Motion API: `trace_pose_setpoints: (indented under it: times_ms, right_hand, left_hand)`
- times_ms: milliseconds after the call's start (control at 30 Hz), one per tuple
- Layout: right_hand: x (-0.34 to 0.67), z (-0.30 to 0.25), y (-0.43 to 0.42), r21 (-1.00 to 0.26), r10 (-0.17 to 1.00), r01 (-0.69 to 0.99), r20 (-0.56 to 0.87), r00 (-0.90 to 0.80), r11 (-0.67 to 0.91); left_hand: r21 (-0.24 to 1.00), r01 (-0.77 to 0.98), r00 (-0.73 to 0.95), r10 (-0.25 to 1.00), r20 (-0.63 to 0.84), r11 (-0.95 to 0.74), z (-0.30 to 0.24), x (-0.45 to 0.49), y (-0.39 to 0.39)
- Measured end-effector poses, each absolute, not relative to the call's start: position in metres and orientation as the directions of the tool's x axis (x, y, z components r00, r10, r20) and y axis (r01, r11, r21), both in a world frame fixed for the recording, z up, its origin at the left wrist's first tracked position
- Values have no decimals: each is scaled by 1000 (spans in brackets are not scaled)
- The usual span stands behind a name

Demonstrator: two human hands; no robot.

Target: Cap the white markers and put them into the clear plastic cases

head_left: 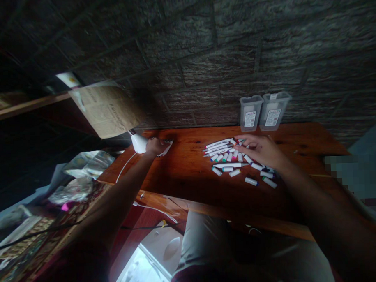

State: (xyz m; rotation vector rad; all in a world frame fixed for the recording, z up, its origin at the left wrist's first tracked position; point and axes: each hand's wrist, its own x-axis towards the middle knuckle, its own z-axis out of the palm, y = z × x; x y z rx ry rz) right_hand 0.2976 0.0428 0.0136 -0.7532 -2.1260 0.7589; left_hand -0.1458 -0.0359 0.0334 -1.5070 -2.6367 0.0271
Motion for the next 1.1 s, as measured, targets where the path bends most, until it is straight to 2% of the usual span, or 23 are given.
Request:
trace_pose_setpoints:
  times_ms: [700, 1100]
  right_hand:
    - [297, 13, 44, -718, 708, 256, 441, -553, 647]
    - [297, 16, 42, -732, 704, 235, 435, -561, 639]
  left_hand:
    - [-23, 857, -511, 854, 96, 515, 32, -145, -37]
    - [28, 852, -521, 839, 157, 524, 36, -133, -41]
